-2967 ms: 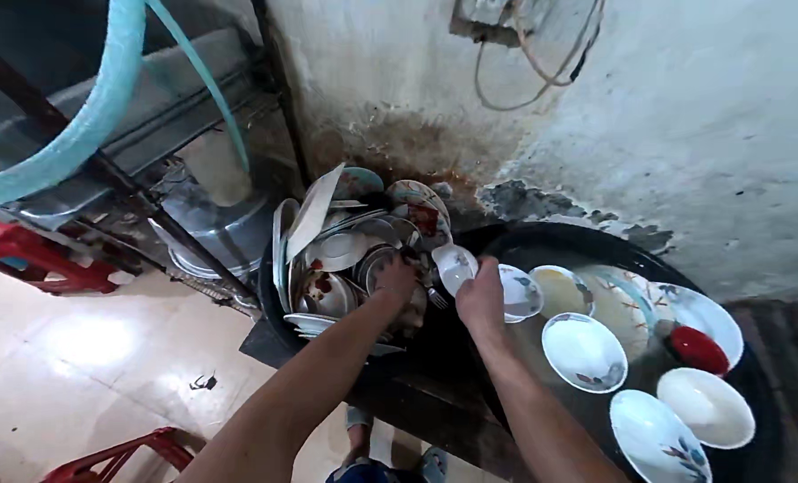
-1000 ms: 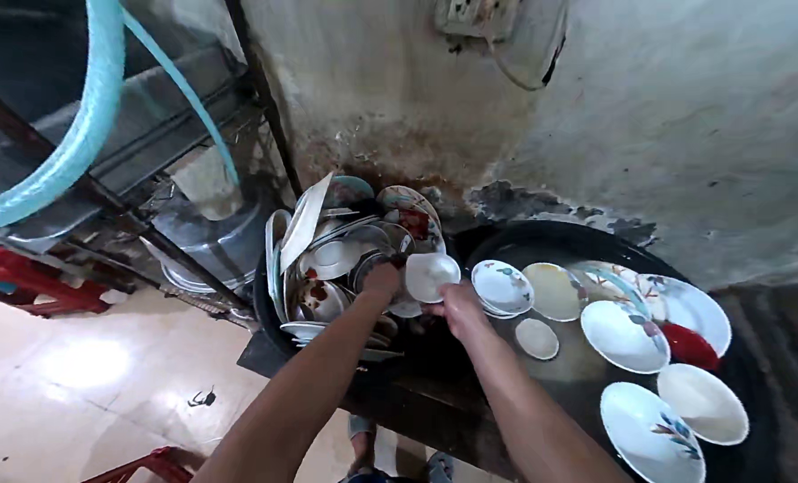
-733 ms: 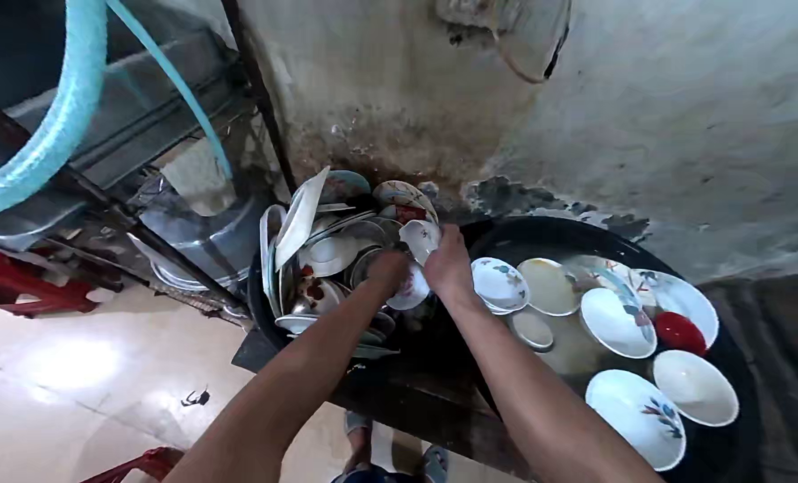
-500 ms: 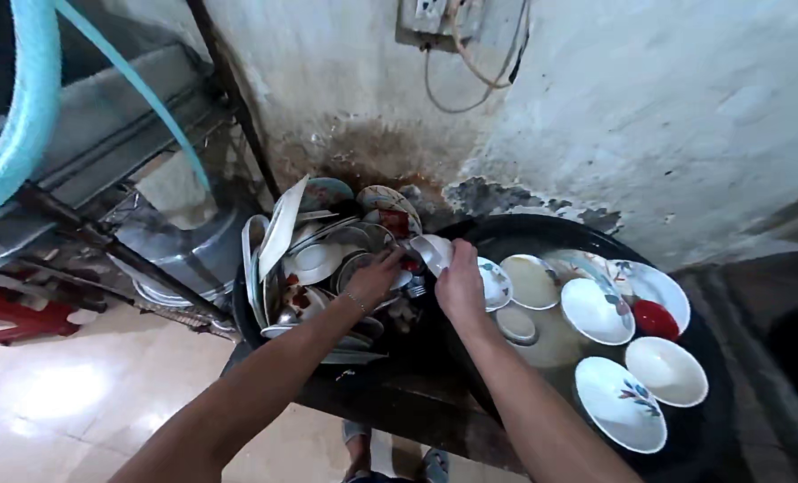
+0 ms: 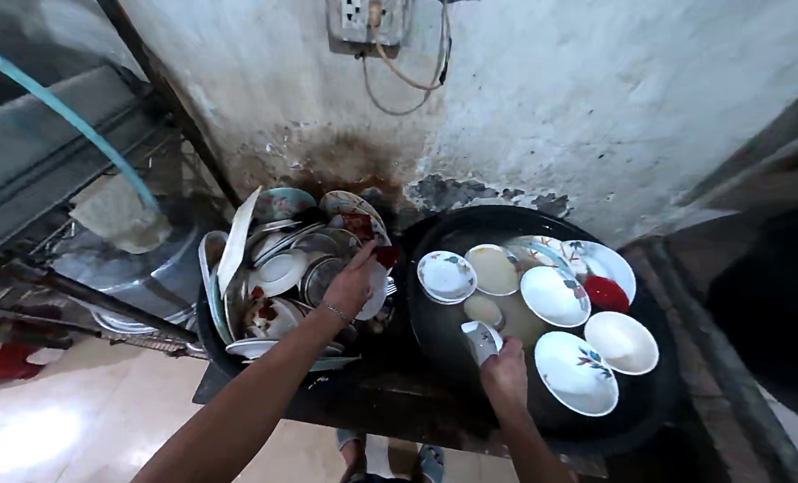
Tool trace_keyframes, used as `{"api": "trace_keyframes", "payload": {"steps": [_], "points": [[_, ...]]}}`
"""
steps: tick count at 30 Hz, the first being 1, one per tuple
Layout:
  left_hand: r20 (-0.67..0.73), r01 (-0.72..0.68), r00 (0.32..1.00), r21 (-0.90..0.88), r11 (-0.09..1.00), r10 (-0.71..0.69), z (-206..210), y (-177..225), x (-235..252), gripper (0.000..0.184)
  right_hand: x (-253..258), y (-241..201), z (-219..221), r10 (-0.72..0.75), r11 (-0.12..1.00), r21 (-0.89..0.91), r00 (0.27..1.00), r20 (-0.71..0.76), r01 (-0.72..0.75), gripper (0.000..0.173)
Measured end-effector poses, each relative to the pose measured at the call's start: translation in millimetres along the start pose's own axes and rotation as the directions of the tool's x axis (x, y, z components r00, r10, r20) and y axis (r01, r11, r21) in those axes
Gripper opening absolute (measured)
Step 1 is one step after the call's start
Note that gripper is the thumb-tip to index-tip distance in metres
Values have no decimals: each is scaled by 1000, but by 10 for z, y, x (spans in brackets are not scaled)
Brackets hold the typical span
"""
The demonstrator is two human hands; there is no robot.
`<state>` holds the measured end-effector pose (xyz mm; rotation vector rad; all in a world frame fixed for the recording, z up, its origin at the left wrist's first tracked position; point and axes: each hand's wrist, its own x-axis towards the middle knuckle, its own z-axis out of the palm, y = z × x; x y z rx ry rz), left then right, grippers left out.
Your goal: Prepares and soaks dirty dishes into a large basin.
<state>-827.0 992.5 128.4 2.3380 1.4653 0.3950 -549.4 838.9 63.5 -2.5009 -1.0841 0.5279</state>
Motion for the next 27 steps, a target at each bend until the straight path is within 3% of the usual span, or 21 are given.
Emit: {"api": "trace_keyframes", "payload": {"steps": [2,4,6,8,10,12,15,17,19,21,24,27], "points": [[68,157,985,-19,987,-155,-29,-2,13,64,54,18,48,111,983,136,990,88,-122,44],[107,235,968,-67,970,-227,-72,-34,-6,64,89,4,159,180,869,417,955,235,-266,44],[196,282,944,-58,958,-266,-135,-57,-5,60,74,-178,208,139,671,653,925,355,-351,46],[270,306,919,-30,951,-287,-170,-71,7,58,29,-542,167,71,575,732,913,401,-366,46],[315,322,900,-18,946,-301,-167,-88,22,54,-19,-975,141,-19,592,747,922,387,-302,46],[371,339,869,32,940,-326,-175,-51,56,51,-60,-1441,117,-113,691,699,927,356,-184,47],[395,317,864,54,947,-312,-194,-8,126,49,-83,-2047,47,-229,890,442,948,220,112,55],[369,295,883,46,954,-290,-197,-1,152,48,-74,-2224,-3,-310,918,300,941,133,260,53],[342,320,876,115,940,-340,-209,33,184,50,-27,-2120,-2,-354,923,183,933,66,338,53],[276,272,905,206,940,-323,-204,95,209,54,-5,-1732,-17,-373,922,118,928,10,369,52],[145,122,977,223,967,-156,-163,350,193,57,-41,-952,-33,-287,957,46,958,-5,286,52],[29,-46,999,36,998,45,-4,842,214,57,-86,-285,14,-177,984,-11,984,-33,177,52]]}}
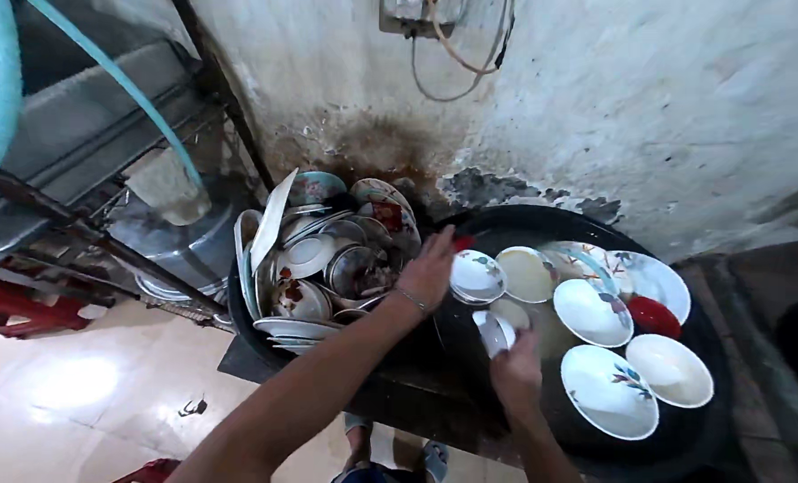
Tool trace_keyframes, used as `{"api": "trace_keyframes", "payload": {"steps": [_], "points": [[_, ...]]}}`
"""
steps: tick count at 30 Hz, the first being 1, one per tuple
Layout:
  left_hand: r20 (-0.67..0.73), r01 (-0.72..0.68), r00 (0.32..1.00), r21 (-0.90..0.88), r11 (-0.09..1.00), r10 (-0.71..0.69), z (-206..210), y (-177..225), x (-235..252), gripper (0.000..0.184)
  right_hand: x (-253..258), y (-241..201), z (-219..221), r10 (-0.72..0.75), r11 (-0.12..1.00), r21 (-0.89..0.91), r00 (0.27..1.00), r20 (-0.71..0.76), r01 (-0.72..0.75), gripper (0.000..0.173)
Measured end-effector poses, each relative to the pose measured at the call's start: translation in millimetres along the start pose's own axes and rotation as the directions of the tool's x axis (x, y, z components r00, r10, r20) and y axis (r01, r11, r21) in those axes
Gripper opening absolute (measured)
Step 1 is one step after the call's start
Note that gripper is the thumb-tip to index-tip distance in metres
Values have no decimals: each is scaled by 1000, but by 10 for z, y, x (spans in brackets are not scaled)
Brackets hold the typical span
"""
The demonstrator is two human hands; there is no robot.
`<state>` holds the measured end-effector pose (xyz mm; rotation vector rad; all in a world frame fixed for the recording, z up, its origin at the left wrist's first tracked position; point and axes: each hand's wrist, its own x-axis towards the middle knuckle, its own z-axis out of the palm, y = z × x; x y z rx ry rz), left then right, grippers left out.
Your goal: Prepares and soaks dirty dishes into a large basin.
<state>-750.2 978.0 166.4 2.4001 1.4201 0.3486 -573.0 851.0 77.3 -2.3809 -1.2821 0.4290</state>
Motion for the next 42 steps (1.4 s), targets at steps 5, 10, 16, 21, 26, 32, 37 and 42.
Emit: {"api": "trace_keyframes", "payload": {"steps": [5,10,16,21,26,32,37,42], "points": [[75,-186,978,-120,975,196,707,786,380,54,-8,384,66,208,976,-82,976,59,-203,52],[31,-152,987,-181,972,160,910,732,415,35,149,428,138,312,930,122,919,241,-347,52],[205,578,788,77,812,-580,92,-874,79,54,158,235,193,220,460,713,845,487,-530,43],[432,633,685,44,773,-586,381,-1699,45,55,205,-758,102,40,483,746,863,504,-458,39],[341,672,688,35,740,-641,299,-1471,-49,52,243,-1620,309,-26,735,618,900,435,-278,46],[190,452,864,113,885,-466,-176,-866,-282,33,228,-2358,235,-278,943,241,940,197,228,50],[244,143,948,245,959,-204,-494,-802,-366,36,270,-2382,210,-453,892,51,887,86,450,56],[178,88,975,227,970,-130,-738,-636,-404,46,176,-1502,83,-331,943,46,942,51,329,54]]}}
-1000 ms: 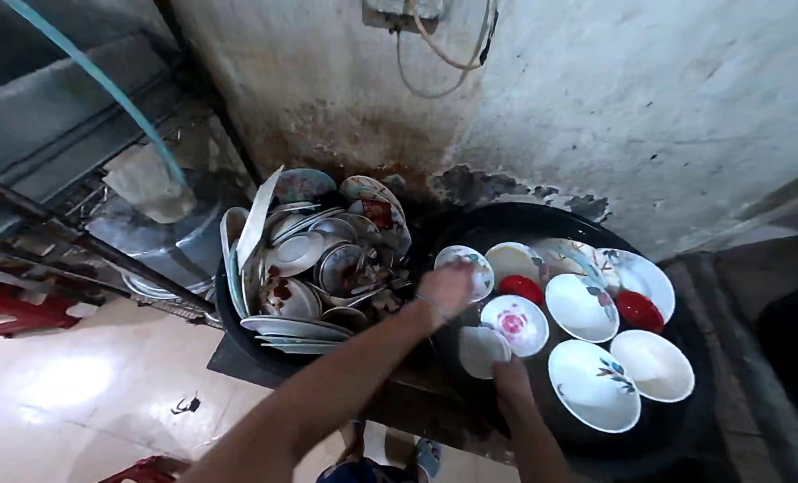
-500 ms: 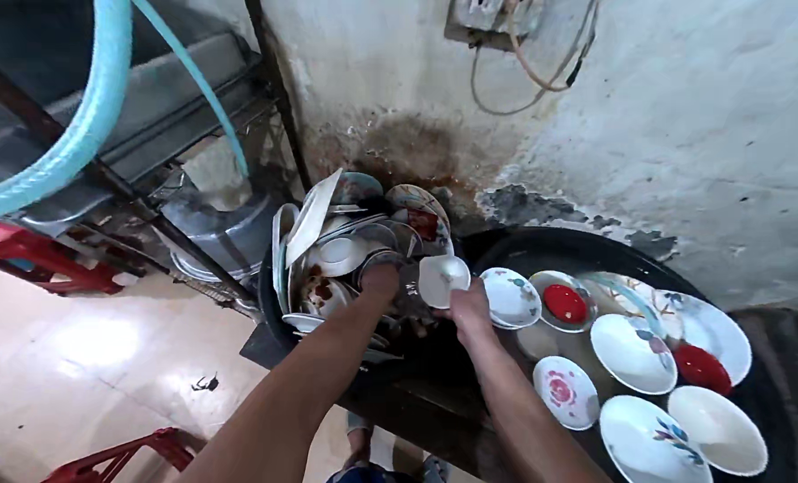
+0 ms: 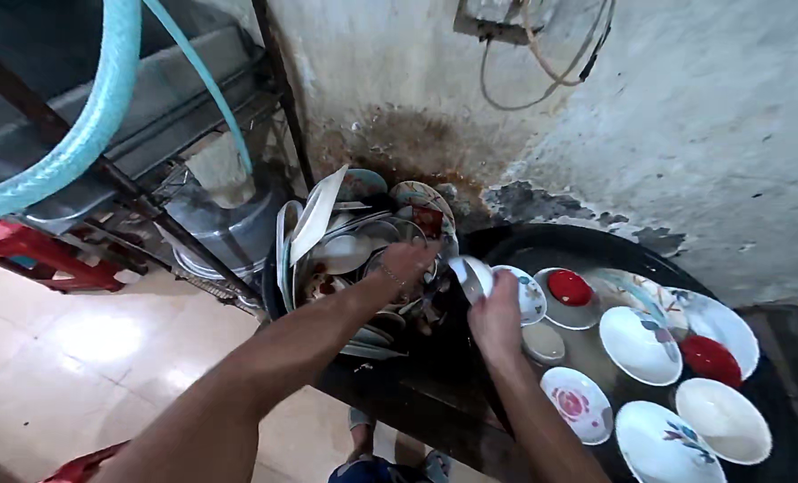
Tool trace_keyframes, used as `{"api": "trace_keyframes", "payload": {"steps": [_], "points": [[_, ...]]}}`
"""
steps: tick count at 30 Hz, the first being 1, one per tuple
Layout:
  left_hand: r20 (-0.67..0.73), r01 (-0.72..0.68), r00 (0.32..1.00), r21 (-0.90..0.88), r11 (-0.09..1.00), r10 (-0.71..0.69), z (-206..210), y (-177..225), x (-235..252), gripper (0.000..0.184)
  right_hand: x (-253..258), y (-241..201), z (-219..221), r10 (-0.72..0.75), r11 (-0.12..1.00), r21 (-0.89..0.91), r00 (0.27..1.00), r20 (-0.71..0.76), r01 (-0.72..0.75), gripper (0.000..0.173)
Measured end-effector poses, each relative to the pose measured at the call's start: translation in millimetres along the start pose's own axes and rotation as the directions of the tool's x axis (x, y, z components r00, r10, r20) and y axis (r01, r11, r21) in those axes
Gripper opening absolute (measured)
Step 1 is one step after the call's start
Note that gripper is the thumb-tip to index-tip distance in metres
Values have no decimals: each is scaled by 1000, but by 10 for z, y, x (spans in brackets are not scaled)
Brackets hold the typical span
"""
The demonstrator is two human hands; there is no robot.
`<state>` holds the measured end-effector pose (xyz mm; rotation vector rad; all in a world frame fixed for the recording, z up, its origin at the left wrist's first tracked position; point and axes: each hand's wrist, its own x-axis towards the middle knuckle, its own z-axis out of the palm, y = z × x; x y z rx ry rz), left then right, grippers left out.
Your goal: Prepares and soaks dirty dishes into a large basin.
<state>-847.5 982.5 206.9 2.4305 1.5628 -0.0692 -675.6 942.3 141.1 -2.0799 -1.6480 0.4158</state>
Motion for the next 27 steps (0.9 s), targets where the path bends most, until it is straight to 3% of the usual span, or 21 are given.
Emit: {"api": "trace_keyframes", "payload": {"steps": [3,4,9,12,15,17,19,21,23,25,27], "points": [[-248,6,966,-277,961,-78,317,301,201,40,-422,742,40,103,994,-17,994,-38,-104,50],[-270,2,957,-360,933,-106,425,479,309,37,-539,954,68,123,992,-12,990,-63,-124,48],[-88,22,992,-599,800,-93,795,1393,564,42,-801,1507,164,287,952,-101,957,-31,-289,48],[-51,-50,998,-628,776,23,891,1517,561,49,-784,1625,171,329,938,-108,944,-26,-330,53],[-22,22,999,-459,888,-36,739,1061,480,43,-711,1723,143,482,874,15,869,110,-486,59],[-12,163,984,-355,921,-178,588,517,439,38,-707,1860,172,516,785,261,827,226,-561,54],[-15,300,949,-246,921,-313,581,-111,405,54,-702,1904,212,498,626,522,812,305,-580,45],[13,444,894,-165,881,-448,682,-684,321,78,-612,1654,153,463,389,699,784,414,-600,39],[30,532,845,-168,830,-535,856,-1148,208,95,-465,1267,82,430,218,756,757,493,-617,35],[2,546,832,-176,819,-554,953,-1384,93,89,-336,859,25,351,183,772,774,527,-608,32],[-9,512,855,-148,846,-519,862,-1374,30,66,-212,432,-6,271,240,782,813,516,-576,33]]}}
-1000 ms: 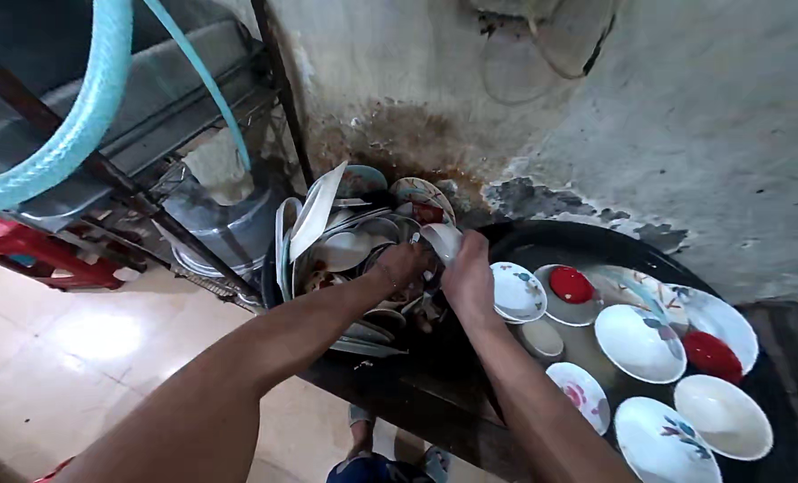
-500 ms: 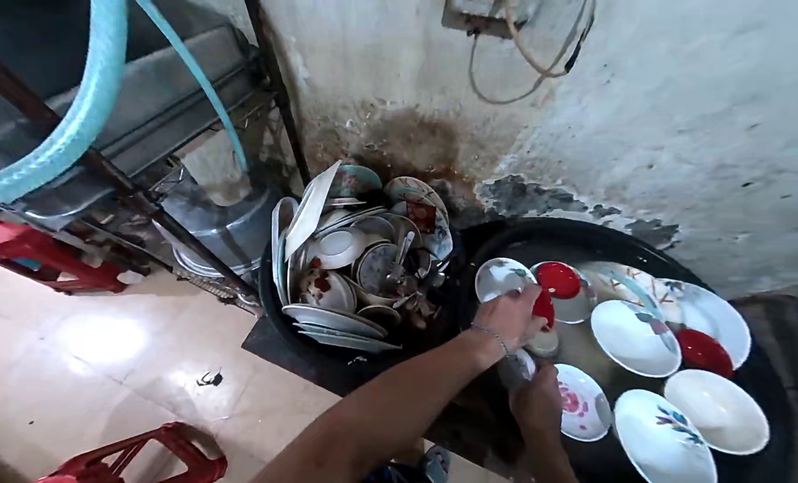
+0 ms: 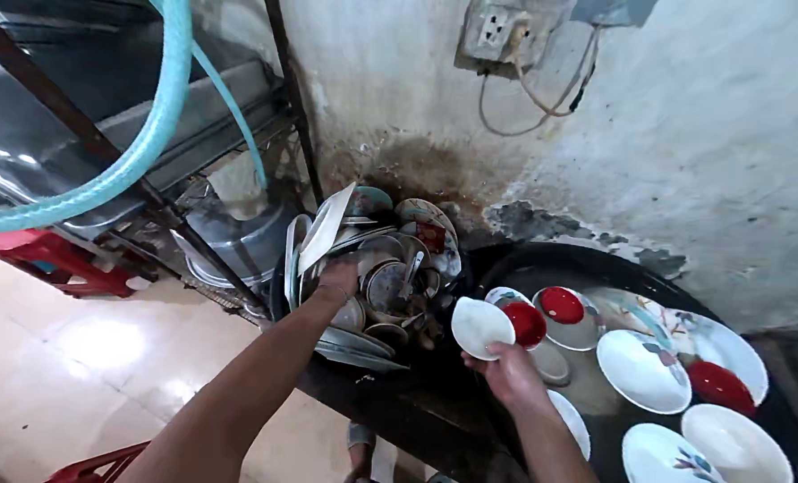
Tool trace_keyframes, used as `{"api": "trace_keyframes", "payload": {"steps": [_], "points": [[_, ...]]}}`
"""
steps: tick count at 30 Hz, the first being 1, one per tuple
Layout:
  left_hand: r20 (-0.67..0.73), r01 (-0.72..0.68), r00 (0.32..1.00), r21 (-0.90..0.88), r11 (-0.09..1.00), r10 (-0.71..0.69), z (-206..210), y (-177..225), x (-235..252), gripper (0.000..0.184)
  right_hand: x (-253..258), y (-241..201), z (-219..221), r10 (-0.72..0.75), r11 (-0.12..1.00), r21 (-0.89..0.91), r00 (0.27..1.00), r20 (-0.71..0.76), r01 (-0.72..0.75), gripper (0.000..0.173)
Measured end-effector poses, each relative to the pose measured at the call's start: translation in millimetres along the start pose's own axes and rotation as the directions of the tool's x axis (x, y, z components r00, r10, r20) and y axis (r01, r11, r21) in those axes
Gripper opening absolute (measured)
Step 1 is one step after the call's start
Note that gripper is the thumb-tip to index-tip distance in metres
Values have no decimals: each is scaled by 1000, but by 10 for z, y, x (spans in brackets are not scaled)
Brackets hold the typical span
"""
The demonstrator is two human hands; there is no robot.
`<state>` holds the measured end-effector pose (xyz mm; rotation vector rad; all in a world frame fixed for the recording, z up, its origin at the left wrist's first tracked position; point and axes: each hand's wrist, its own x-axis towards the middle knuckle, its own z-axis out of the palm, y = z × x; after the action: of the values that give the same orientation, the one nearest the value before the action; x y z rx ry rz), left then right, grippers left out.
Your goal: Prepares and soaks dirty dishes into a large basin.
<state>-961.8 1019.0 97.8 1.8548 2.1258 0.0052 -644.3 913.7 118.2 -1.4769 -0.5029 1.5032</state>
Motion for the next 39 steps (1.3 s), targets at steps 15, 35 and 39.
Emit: {"api": "trace_keyframes", "payload": {"steps": [15,35,39], "points": [[-172,-121,979,-41,992,112,-953,686,-21,38,-36,-1199,2277,-513,309,-817,809,287,486,59],[180,99,983,-626,774,20,-232,627,129,61,78,621,-825,-235,574,-790,881,-410,-215,59],[132,71,991,-633,771,17,-240,729,48,52,165,407,-578,-75,955,-294,923,-377,-43,43]]}}
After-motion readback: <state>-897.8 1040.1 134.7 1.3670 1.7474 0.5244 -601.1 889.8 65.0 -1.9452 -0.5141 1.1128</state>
